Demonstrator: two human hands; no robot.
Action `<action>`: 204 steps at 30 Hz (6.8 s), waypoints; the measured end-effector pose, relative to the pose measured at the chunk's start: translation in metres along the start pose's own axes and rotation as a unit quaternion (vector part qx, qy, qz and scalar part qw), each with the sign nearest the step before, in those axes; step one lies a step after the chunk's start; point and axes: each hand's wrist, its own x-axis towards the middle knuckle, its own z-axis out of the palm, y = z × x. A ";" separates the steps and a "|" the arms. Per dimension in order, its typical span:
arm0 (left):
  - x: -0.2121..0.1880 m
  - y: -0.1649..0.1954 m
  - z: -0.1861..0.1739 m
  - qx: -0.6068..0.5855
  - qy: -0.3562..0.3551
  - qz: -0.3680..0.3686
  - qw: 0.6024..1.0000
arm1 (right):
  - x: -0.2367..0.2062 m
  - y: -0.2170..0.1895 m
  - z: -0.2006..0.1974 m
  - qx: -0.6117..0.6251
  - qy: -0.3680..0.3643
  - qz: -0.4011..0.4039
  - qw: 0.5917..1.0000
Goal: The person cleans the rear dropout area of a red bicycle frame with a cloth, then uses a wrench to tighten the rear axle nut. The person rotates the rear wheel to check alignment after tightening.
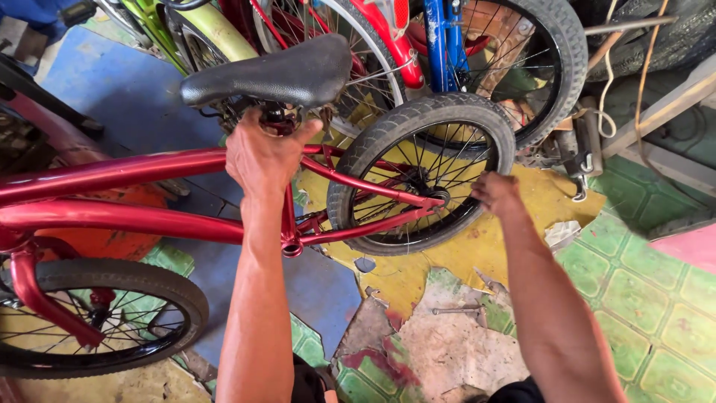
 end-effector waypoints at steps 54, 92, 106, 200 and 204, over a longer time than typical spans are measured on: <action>0.000 -0.064 -0.012 0.007 0.086 0.146 0.986 | -0.060 -0.086 -0.024 -0.083 0.193 -0.430 0.878; -0.002 -0.085 0.025 0.033 0.068 0.193 0.978 | 0.012 -0.015 -0.018 -0.072 0.091 -0.312 0.943; -0.017 -0.096 0.014 -0.068 0.122 0.191 0.971 | -0.001 0.005 -0.045 -0.052 0.111 -0.197 0.973; 0.030 -0.091 0.034 0.014 0.003 0.170 0.985 | 0.012 0.008 -0.037 -0.065 -0.055 -0.259 0.962; 0.029 -0.096 0.028 -0.004 -0.018 0.234 0.972 | 0.003 0.007 -0.035 -0.099 -0.025 -0.256 0.961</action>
